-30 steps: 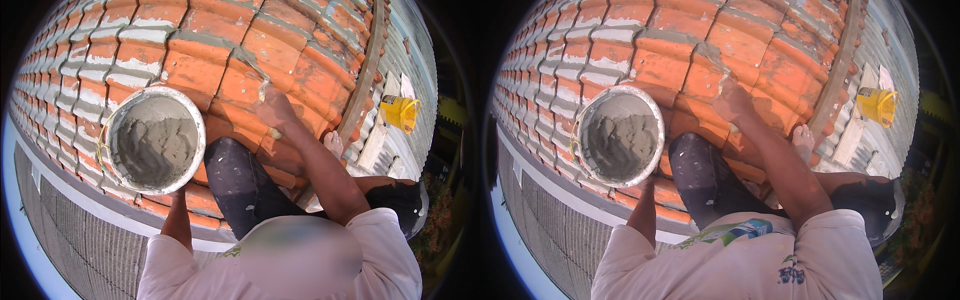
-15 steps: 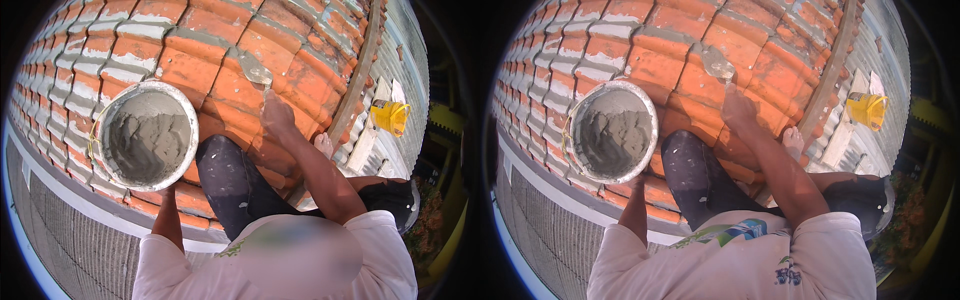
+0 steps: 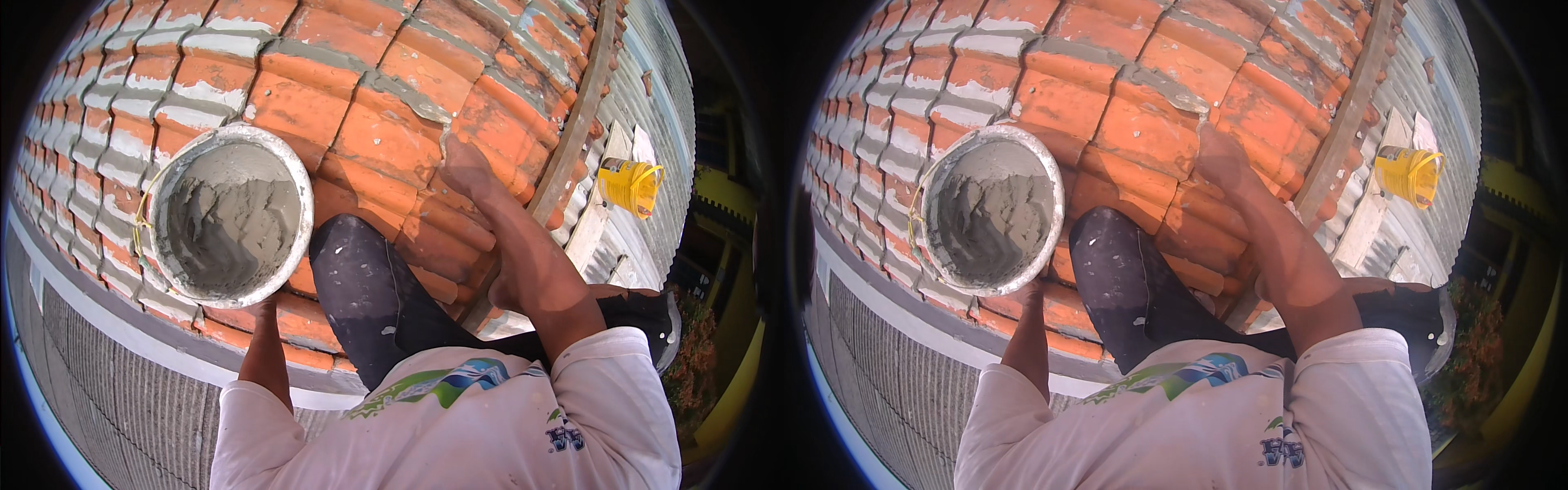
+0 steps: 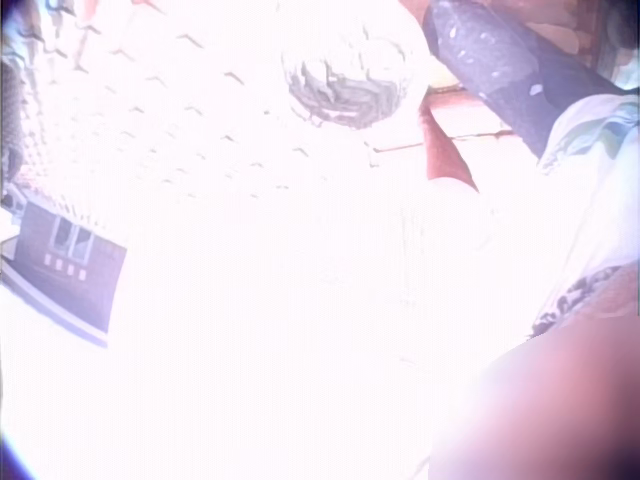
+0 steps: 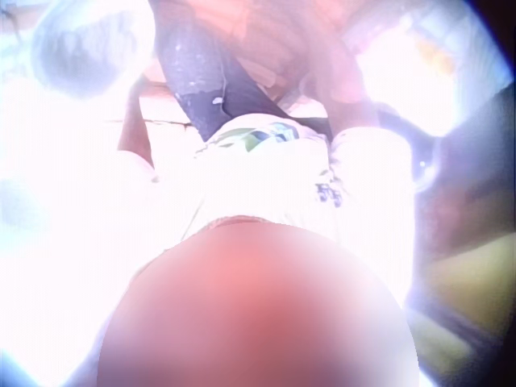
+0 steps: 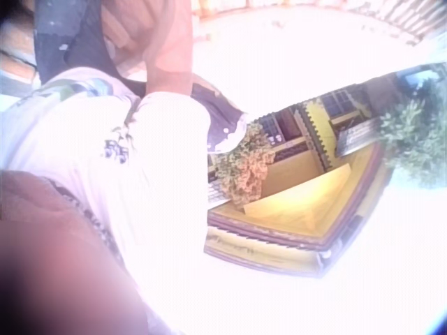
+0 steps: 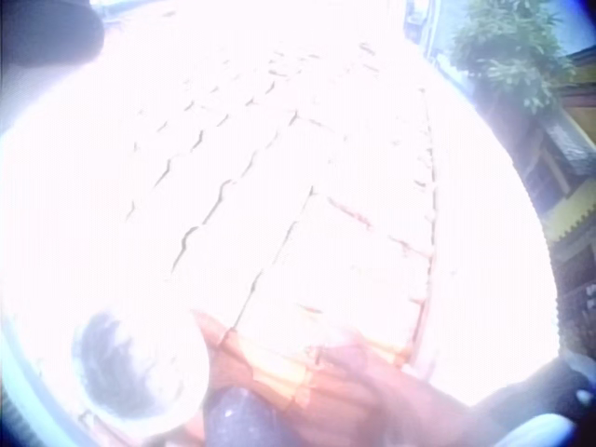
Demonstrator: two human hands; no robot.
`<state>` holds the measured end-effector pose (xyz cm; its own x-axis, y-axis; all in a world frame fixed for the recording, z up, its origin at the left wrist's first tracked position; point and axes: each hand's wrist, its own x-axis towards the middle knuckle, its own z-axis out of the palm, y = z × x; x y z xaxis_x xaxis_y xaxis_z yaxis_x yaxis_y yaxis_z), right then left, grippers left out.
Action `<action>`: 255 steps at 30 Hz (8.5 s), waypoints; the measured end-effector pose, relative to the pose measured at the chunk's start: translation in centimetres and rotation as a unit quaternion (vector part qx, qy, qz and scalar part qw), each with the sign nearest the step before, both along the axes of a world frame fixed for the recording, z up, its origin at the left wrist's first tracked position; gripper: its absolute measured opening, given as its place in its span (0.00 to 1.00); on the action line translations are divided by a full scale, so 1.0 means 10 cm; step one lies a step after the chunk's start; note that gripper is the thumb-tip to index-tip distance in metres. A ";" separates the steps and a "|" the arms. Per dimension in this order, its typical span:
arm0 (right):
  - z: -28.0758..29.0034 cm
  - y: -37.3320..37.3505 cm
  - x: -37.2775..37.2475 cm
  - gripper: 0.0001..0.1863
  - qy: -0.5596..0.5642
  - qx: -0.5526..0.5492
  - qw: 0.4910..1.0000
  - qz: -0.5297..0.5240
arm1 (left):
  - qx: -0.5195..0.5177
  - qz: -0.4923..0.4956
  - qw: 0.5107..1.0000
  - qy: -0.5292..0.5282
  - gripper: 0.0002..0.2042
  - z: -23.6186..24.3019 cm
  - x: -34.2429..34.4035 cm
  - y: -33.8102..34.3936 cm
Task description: The person scoops mortar from a bucket with a trowel and applies it into the gaps between roof tiles. The person repeatedly moves along the roof, filling joints between tiles with mortar.
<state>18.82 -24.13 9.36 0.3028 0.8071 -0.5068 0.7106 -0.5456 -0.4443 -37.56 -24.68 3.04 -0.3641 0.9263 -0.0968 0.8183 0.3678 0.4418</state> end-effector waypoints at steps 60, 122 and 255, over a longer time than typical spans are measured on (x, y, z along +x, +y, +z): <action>-0.09 0.13 0.02 0.23 0.078 0.005 0.997 0.028 | 0.012 0.032 0.999 -0.022 0.45 -0.03 0.00 -0.07; -0.24 -0.27 0.19 0.21 0.049 -0.012 0.999 -0.013 | 0.043 0.052 0.995 -0.071 0.44 -0.34 -0.29 -0.11; -0.42 -0.90 1.07 0.23 0.162 0.124 0.979 0.026 | -0.071 0.159 0.982 -0.068 0.58 -0.07 -0.20 -0.06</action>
